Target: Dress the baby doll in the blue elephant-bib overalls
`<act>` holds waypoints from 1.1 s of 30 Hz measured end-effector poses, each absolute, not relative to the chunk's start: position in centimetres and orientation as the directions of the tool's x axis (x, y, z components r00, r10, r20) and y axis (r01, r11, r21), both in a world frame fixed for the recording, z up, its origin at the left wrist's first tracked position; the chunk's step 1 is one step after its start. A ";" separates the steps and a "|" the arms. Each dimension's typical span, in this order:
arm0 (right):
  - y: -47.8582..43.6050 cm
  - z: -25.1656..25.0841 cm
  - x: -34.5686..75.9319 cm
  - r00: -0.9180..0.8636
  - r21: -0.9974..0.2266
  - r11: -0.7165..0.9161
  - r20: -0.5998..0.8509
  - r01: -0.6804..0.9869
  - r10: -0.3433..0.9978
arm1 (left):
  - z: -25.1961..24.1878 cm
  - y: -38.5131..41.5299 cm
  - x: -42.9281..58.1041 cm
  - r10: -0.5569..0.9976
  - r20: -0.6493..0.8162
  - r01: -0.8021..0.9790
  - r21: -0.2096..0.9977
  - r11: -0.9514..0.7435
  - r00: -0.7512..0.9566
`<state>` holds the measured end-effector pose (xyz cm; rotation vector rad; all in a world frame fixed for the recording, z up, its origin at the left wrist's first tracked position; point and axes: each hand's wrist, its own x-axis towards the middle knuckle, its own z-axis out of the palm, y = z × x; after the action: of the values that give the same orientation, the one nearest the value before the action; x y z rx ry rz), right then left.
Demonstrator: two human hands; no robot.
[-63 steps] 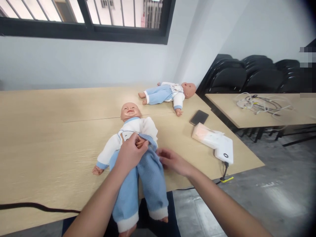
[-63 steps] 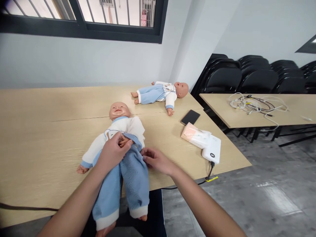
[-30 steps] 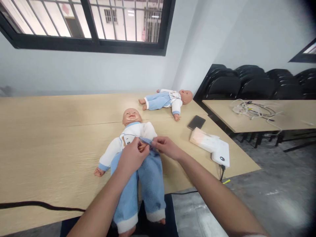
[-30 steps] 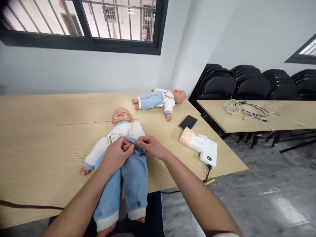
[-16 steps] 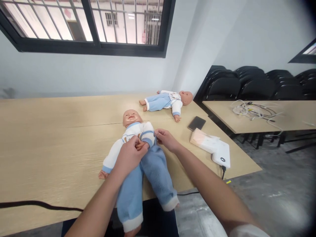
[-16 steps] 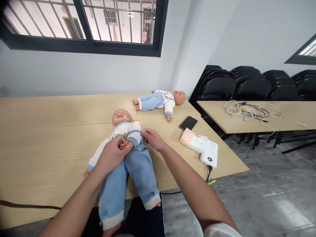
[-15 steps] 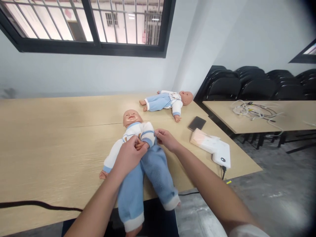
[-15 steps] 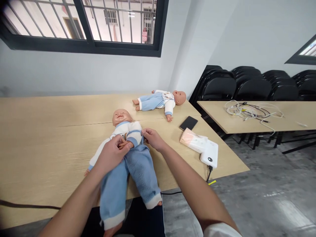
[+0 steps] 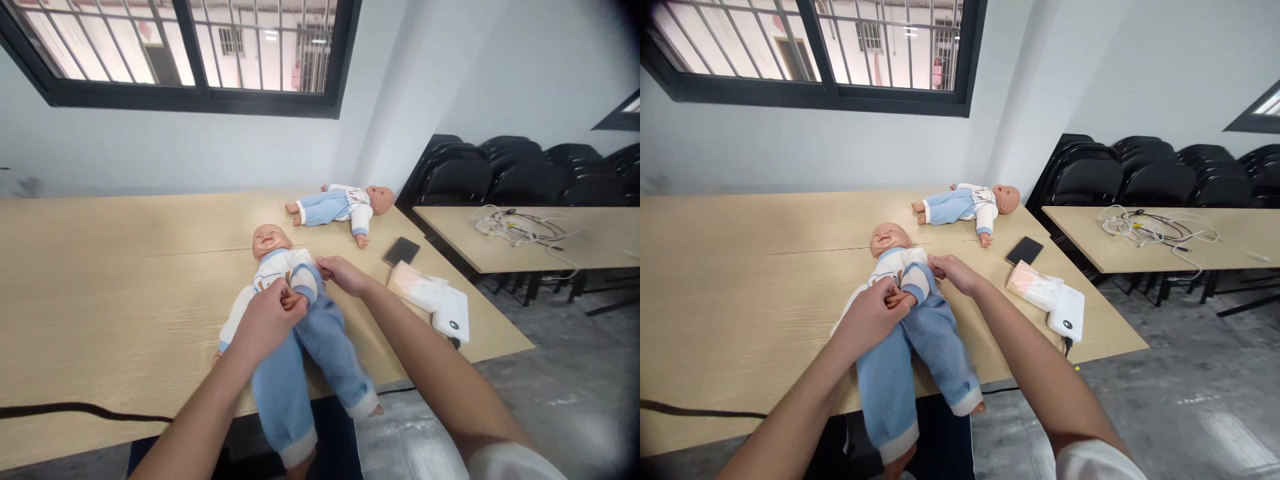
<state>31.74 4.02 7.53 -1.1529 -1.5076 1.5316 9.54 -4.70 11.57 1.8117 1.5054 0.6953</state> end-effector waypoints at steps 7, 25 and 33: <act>5.4 12.0 31.1 -0.434 -0.920 -0.073 -0.250 0.385 0.866 | 11.3 -4.6 10.8 0.980 -0.013 0.623 0.774 -0.116 0.199; 7.2 8.7 31.9 -0.429 -0.949 0.019 -0.124 0.314 0.895 | 13.3 -5.4 9.6 0.980 -0.003 0.588 0.800 -0.118 0.201; 7.1 9.0 31.8 -0.505 -0.963 0.052 -0.093 0.266 0.858 | 14.4 -6.6 8.2 0.975 -0.042 0.626 0.773 -0.108 0.220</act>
<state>31.77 7.11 8.95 -1.1253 -1.8133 1.4748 8.17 -6.60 14.36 1.8176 1.4824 0.6544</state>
